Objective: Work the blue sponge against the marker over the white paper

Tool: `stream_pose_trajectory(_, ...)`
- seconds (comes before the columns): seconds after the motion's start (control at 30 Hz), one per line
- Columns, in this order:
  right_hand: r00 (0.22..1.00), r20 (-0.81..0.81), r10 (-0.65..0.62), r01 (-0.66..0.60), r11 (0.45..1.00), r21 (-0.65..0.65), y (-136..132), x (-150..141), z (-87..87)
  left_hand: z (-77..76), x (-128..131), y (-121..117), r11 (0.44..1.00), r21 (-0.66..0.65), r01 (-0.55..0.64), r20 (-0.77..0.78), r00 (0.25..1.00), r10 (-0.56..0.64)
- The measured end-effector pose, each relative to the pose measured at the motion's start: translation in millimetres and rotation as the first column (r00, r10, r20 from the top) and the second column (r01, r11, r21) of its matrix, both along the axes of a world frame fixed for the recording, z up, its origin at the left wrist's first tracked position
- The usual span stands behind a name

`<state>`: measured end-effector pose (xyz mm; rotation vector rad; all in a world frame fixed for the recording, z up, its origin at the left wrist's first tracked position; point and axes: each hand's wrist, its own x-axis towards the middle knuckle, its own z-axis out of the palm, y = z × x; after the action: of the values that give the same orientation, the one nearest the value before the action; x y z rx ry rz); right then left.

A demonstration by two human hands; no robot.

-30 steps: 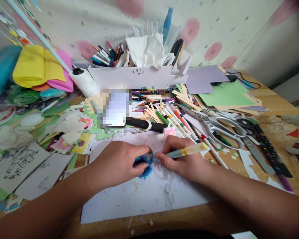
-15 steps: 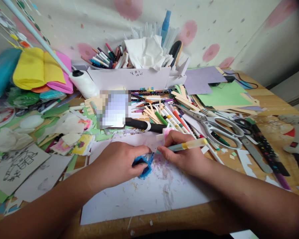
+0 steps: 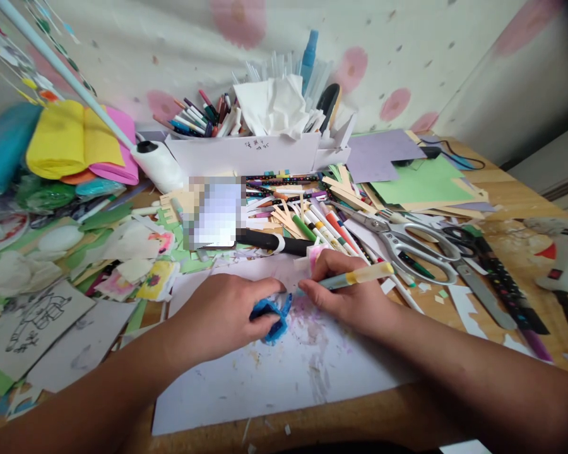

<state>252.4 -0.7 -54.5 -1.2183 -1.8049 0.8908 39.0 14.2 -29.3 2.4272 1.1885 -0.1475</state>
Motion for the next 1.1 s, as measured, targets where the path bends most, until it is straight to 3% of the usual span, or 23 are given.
stream_pose_trajectory(0.3,1.000,-0.007,-0.020,0.020,1.000,-0.005,1.3,-2.0,-0.1,-1.2,-2.1,-0.3,0.996,0.074,0.045,-0.005,0.999,-0.045)
stream_pose_trajectory(0.53,0.999,-0.008,-0.034,0.033,0.999,-0.019,2.7,-2.3,-0.2,-10.3,-7.1,0.1,0.958,0.175,0.226,0.049,0.970,-0.238)
stream_pose_trajectory(1.1,0.998,-0.047,-0.037,0.036,0.999,-0.019,1.9,-3.1,-2.1,-9.9,-6.8,2.9,0.979,0.080,0.190,0.093,0.976,-0.197)
